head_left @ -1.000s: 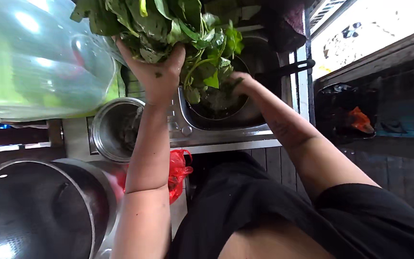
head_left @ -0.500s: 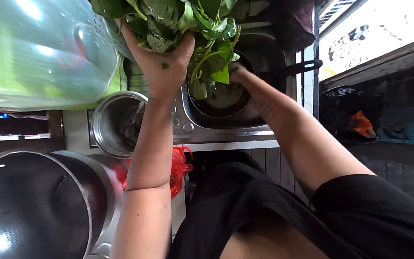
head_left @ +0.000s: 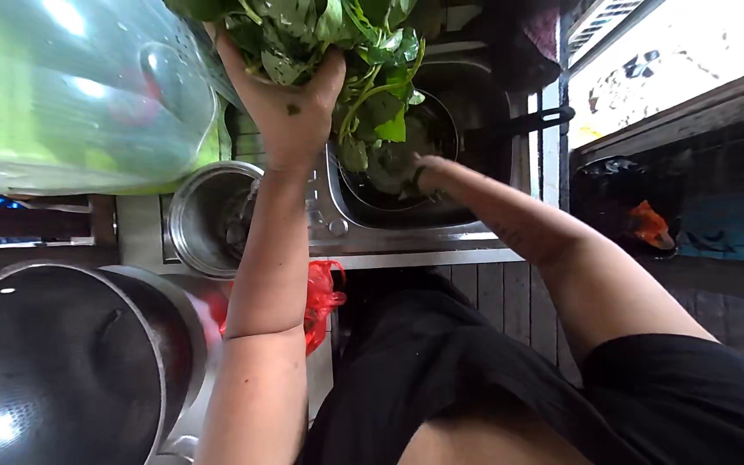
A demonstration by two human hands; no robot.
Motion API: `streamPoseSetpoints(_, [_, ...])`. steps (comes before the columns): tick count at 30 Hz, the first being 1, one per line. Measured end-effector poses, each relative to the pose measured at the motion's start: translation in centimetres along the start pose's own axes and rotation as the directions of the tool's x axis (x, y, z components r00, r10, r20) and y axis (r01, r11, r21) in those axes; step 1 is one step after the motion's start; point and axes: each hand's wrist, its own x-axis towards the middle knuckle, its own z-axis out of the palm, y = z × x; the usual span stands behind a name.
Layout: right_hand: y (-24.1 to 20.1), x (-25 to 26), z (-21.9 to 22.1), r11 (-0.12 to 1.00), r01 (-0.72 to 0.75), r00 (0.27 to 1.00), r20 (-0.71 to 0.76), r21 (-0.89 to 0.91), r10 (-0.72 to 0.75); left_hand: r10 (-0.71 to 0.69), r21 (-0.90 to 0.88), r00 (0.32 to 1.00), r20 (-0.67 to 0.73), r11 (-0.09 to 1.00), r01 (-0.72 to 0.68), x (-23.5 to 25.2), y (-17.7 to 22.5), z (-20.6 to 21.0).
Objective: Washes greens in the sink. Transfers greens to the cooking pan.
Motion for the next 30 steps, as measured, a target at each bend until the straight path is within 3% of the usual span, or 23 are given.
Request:
streamPoseSetpoints(2, [1.1, 1.9, 2.9, 0.985, 0.128, 0.991, -0.012, -0.114, -0.131, -0.014, -0.011, 1.0, -0.005, 1.0, 0.014, -0.1, 0.1, -0.2])
streamPoseSetpoints(4, [2.3, 2.1, 2.3, 0.962, 0.226, 0.974, 0.002, -0.154, -0.228, -0.007, -0.02, 1.0, -0.014, 1.0, 0.006, -0.1, 0.1, -0.5])
streamPoseSetpoints(6, [2.9, 1.5, -0.2, 0.962, 0.267, 0.963, -0.007, -0.055, -0.268, 0.001, -0.006, 1.0, -0.019, 1.0, -0.001, -0.2, 0.2, -0.9])
streamPoseSetpoints(9, [3.0, 1.6, -4.8, 0.924, 0.348, 0.928, -0.195, 0.157, -0.316, 0.033, -0.036, 0.999, -0.029, 0.999, -0.034, -0.1, -0.1, -1.4])
streamPoseSetpoints(12, [0.5, 2.1, -8.8, 0.955, 0.273, 0.932, -0.278, 0.116, -0.233, 0.035, -0.034, 0.999, -0.034, 0.999, -0.036, -0.1, -0.3, -1.9])
streamPoseSetpoints(17, [-4.7, 2.9, -7.8, 0.996, -0.011, 0.99, -0.139, 0.089, 0.023, 0.026, -0.024, 0.998, -0.062, 0.999, -0.028, -0.3, -0.1, -2.2])
streamPoseSetpoints(19, [-3.8, 5.1, -6.8, 0.997, 0.015, 0.993, -0.116, 0.07, -0.007, 0.037, -0.024, 0.997, -0.073, 0.999, -0.039, -0.2, -0.1, -2.3])
streamPoseSetpoints(21, [-1.6, 7.2, -6.1, 0.984, 0.045, 0.978, -0.209, 0.175, -0.008, 0.05, -0.04, 0.995, -0.084, 0.998, -0.054, -0.1, -0.3, -2.4])
streamPoseSetpoints(23, [0.1, 7.4, -7.3, 0.995, 0.052, 0.97, -0.24, 0.081, -0.031, 0.056, -0.047, 0.994, -0.091, 0.997, -0.061, -0.1, -0.5, -2.7])
streamPoseSetpoints(26, [2.4, 5.3, -9.4, 0.978, 0.196, 0.933, -0.293, -0.066, -0.207, 0.024, -0.028, 0.995, -0.098, 0.999, -0.027, -0.1, -0.5, -2.9])
streamPoseSetpoints(30, [2.5, 0.9, -5.5, 0.885, 0.451, 0.867, -0.289, 0.111, -0.406, 0.033, -0.037, 0.996, -0.083, 0.999, -0.036, -0.2, -1.1, -3.2])
